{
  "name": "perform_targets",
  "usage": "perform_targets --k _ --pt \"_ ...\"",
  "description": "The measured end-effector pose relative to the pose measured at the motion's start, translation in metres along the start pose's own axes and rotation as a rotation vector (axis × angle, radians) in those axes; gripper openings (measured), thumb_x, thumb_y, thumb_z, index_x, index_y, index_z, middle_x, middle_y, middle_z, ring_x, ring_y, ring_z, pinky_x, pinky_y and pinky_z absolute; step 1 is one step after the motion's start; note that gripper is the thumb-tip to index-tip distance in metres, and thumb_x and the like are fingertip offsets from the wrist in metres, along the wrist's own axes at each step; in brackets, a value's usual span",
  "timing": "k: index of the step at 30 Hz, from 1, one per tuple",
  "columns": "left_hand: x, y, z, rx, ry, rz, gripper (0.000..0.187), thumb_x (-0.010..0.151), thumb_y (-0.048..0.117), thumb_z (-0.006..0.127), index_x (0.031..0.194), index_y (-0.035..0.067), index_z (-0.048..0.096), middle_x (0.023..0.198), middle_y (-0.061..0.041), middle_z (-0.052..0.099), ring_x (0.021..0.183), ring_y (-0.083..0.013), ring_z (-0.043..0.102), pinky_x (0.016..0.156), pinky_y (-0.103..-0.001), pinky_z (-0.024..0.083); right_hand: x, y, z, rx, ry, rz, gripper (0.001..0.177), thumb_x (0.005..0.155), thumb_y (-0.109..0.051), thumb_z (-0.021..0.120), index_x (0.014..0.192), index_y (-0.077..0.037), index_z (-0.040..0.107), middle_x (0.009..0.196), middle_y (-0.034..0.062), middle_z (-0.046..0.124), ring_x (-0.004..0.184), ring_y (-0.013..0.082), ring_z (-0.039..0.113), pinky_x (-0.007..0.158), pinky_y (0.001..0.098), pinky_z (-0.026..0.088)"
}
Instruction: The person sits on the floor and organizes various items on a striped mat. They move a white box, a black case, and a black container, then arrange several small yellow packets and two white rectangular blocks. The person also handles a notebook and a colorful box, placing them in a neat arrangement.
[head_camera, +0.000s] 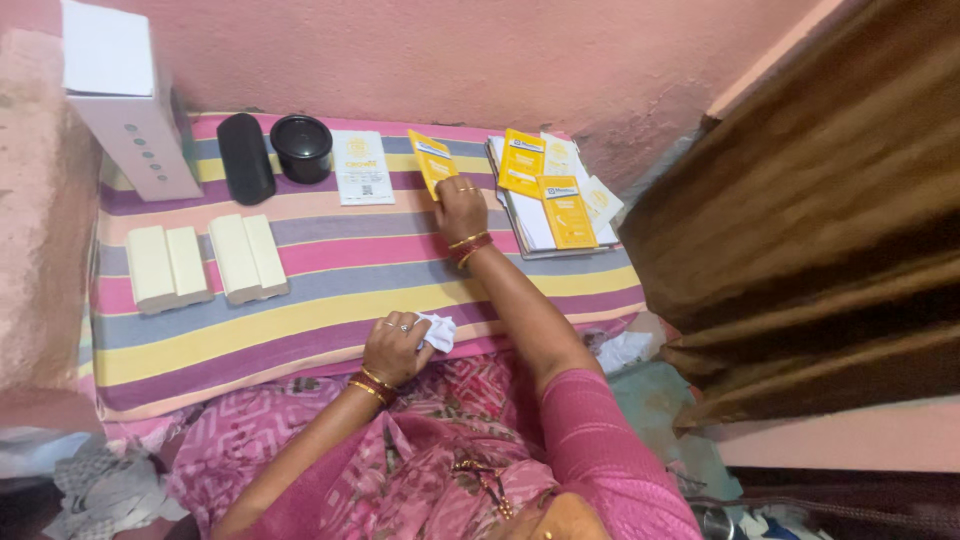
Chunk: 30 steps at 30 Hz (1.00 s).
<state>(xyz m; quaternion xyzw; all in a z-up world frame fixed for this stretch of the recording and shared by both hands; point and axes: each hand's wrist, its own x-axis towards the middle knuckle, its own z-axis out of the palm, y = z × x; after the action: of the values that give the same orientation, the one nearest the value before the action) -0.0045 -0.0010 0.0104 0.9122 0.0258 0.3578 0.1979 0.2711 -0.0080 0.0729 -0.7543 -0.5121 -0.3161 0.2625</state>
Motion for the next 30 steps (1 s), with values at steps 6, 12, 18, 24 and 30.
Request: perform_targets --k 6,12,18,24,30 --pt "-0.001 -0.003 -0.001 0.006 0.021 0.042 0.033 0.077 0.03 0.075 0.102 0.011 0.066 0.099 -0.008 0.065 0.092 -0.0256 0.062 0.079 -0.041 0.048 0.044 -0.043 0.07 -0.014 0.017 -0.165 0.012 0.083 -0.013 0.069 0.083 -0.011 0.057 0.085 0.01 0.059 0.084 0.0304 0.06 0.072 0.0451 0.048" --pt "-0.002 -0.007 0.004 0.048 0.028 0.082 0.035 0.081 0.033 0.074 0.107 0.01 0.068 0.1 -0.009 0.066 0.093 -0.0246 0.062 0.08 -0.04 0.048 0.044 -0.053 0.115 -0.041 -0.069 -0.247 0.004 0.084 -0.011 0.063 0.088 -0.011 0.061 0.091 0.0087 0.064 0.089 0.0279 0.063 0.074 0.0428 0.049" --pt "-0.003 -0.007 0.002 0.043 0.007 0.086 0.037 0.08 0.033 0.073 0.108 0.01 0.068 0.101 -0.009 0.066 0.094 -0.0248 0.062 0.081 -0.04 0.047 0.022 -0.059 0.138 0.098 -0.255 -0.261 0.015 0.089 -0.016 0.062 0.101 -0.008 0.067 0.102 0.0101 0.07 0.099 0.0295 0.067 0.081 0.0443 0.052" --pt "-0.003 -0.004 0.002 0.055 0.024 0.072 0.035 0.079 0.033 0.074 0.106 0.011 0.067 0.101 -0.007 0.065 0.093 -0.0242 0.061 0.081 -0.04 0.047 0.014 -0.052 0.14 0.148 -0.252 -0.177 0.025 0.094 -0.012 0.058 0.116 -0.008 0.07 0.119 0.0124 0.073 0.116 0.0304 0.067 0.098 0.044 0.053" --pt "-0.005 -0.003 0.005 0.065 0.009 0.063 0.036 0.078 0.032 0.074 0.107 0.012 0.067 0.101 -0.007 0.066 0.094 -0.0246 0.062 0.081 -0.04 0.047 0.017 -0.047 0.157 0.115 -0.127 -0.223 0.033 0.093 -0.01 0.055 0.123 -0.008 0.069 0.125 0.0137 0.071 0.124 0.032 0.063 0.107 0.0451 0.049"
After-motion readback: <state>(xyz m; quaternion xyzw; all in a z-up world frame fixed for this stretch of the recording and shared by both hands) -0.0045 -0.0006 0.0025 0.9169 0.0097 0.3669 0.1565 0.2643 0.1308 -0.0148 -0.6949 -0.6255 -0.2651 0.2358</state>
